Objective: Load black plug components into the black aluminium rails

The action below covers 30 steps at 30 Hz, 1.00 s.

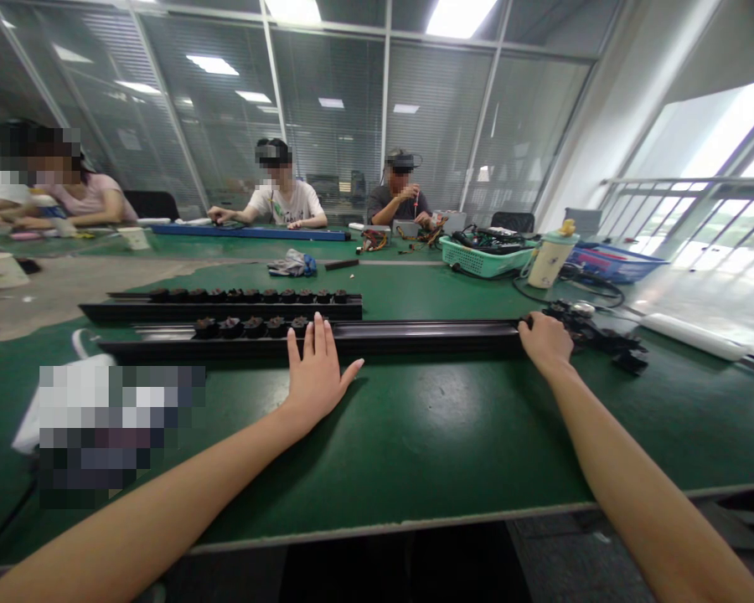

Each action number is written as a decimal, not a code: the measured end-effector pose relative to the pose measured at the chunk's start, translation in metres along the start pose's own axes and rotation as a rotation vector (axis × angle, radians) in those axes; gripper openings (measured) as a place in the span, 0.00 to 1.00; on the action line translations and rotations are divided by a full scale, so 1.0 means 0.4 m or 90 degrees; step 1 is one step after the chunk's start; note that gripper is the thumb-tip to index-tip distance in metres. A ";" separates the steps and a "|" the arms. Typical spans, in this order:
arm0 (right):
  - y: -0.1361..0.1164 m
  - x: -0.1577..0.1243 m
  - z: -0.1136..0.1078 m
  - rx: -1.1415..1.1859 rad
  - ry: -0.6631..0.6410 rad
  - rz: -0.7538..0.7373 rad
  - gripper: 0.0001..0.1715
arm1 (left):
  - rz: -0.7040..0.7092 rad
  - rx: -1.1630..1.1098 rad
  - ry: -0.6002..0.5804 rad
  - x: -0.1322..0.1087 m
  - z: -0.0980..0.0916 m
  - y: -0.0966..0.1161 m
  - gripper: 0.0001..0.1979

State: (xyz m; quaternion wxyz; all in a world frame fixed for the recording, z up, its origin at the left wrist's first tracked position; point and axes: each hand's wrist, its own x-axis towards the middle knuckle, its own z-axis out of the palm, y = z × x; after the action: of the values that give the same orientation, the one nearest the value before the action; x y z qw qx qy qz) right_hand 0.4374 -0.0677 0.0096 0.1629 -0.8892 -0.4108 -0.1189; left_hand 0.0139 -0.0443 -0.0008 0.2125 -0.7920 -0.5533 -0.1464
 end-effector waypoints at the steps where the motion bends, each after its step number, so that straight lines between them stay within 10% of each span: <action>1: 0.000 0.001 0.000 -0.001 -0.003 0.001 0.24 | 0.000 0.001 0.001 0.000 0.000 0.000 0.45; 30: 0.029 0.021 0.014 0.004 0.001 0.021 0.24 | 0.000 -0.016 0.002 -0.001 0.002 -0.001 0.45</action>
State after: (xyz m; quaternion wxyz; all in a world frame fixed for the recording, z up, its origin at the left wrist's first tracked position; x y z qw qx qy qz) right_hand 0.4521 -0.0667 0.0053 0.1679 -0.8953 -0.3960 -0.1159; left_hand 0.0133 -0.0441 -0.0014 0.2033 -0.7946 -0.5509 -0.1543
